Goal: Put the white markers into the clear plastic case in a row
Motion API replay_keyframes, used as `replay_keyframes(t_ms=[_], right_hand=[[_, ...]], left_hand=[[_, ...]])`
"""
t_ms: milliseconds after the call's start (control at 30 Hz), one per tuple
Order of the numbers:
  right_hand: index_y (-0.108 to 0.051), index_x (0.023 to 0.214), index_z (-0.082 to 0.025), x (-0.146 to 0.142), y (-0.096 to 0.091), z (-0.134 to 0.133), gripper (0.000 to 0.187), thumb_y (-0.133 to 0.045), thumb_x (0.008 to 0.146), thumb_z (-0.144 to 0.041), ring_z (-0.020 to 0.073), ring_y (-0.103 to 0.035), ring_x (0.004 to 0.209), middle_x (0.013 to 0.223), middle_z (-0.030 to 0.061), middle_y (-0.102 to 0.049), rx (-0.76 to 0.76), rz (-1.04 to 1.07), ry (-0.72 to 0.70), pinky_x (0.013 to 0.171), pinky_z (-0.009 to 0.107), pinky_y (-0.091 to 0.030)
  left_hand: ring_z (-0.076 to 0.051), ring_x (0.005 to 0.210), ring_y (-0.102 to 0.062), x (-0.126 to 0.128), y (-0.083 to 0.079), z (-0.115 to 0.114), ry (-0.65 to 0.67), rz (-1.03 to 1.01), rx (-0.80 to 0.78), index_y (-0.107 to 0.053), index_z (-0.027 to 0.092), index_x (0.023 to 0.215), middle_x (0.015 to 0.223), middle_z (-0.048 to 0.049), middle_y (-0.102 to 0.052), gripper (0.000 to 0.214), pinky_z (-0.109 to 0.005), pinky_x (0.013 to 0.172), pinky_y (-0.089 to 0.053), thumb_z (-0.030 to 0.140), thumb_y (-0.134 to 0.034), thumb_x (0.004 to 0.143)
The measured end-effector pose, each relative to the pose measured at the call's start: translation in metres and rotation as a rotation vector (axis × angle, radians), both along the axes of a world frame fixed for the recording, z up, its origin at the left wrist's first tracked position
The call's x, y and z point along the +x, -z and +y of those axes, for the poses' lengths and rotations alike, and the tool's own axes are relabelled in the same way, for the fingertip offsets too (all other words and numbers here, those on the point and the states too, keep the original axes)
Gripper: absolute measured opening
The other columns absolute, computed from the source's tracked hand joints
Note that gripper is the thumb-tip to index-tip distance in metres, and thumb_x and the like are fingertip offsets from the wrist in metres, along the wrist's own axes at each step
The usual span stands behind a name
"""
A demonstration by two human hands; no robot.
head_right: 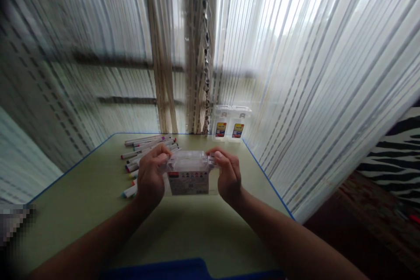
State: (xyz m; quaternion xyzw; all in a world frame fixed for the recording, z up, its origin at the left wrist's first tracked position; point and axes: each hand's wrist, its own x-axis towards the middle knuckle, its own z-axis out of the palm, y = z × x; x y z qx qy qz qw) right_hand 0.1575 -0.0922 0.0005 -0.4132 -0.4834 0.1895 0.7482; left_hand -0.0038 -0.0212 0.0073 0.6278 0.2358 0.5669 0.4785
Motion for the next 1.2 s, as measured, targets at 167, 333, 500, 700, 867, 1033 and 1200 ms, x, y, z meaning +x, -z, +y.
replay_keyframes(t_ms=[167,333,500,700,867,1033,1200], right_hand=[[-0.067,0.103,-0.021,0.005,0.003,-0.006,0.032,-0.052,0.090,-0.046,0.0187,-0.050,0.062,0.070,0.0014,-0.059,0.056,-0.232,-0.146,0.058,0.031,-0.035],[-0.058,0.114,-0.024,0.004,0.001,-0.010,0.030,-0.063,0.086,-0.033,0.0159,-0.051,0.061,0.076,-0.0003,-0.060,0.037,-0.432,-0.090,0.055,0.027,-0.038],[-0.058,0.106,-0.023,0.003,0.004,-0.009,0.019,-0.062,0.089,-0.029,0.0155,-0.055,0.059,0.074,-0.0009,-0.062,0.070,-0.489,0.043,0.054,0.026,-0.042],[-0.057,0.109,-0.023,0.007,0.005,0.001,0.023,-0.063,0.090,-0.036,0.0193,-0.063,0.069,0.082,0.0023,-0.068,0.037,-0.470,0.376,0.063,0.030,-0.048],[-0.056,0.113,-0.023,0.006,0.008,0.005,0.033,-0.066,0.088,-0.043,0.0221,-0.065,0.072,0.081,0.0030,-0.070,-0.038,-0.414,0.252,0.064,0.032,-0.051],[-0.058,0.124,-0.022,0.002,0.010,-0.002,0.046,-0.056,0.092,-0.054,0.0251,-0.067,0.078,0.091,0.0058,-0.072,-0.009,-0.387,-0.038,0.070,0.035,-0.053],[-0.057,0.132,-0.025,0.000,0.010,-0.003,0.049,-0.053,0.092,-0.054,0.0296,-0.065,0.101,0.116,0.0096,-0.068,0.070,-0.266,-0.232,0.084,0.040,-0.053]], left_hand=[[-0.015,0.059,-0.041,-0.002,-0.009,0.001,-0.100,0.004,0.051,-0.051,0.019,0.064,0.059,0.0011,-0.047,0.021,-0.030,0.056,-0.028,0.028,-0.044,0.082],[-0.017,0.060,-0.045,-0.002,-0.002,0.008,-0.099,-0.038,0.061,-0.055,0.019,0.066,0.062,-0.0007,-0.051,0.028,-0.030,0.057,-0.031,0.034,-0.044,0.087],[-0.021,0.070,-0.056,-0.001,0.010,0.013,-0.037,-0.106,0.049,-0.064,0.017,0.091,0.079,-0.0047,-0.062,0.044,-0.031,0.062,-0.042,0.051,-0.036,0.094],[-0.033,0.129,-0.049,-0.002,0.008,0.006,-0.013,0.168,0.248,-0.041,0.019,0.141,0.141,-0.0160,-0.050,0.063,-0.049,0.104,-0.042,0.055,-0.054,0.091],[-0.041,0.149,-0.020,0.004,0.007,0.002,-0.003,0.403,0.256,-0.008,0.019,0.157,0.159,-0.0226,-0.019,0.121,-0.061,0.119,-0.021,0.057,-0.081,0.067],[-0.046,0.151,0.000,0.005,0.004,0.000,-0.022,0.504,0.235,0.006,0.011,0.156,0.161,-0.0282,-0.002,0.154,-0.062,0.121,-0.013,0.063,-0.089,0.046],[-0.044,0.151,-0.004,-0.001,0.004,-0.001,0.061,0.476,0.397,0.006,0.011,0.157,0.161,-0.0274,-0.007,0.144,-0.062,0.121,-0.012,0.058,-0.085,0.057]])
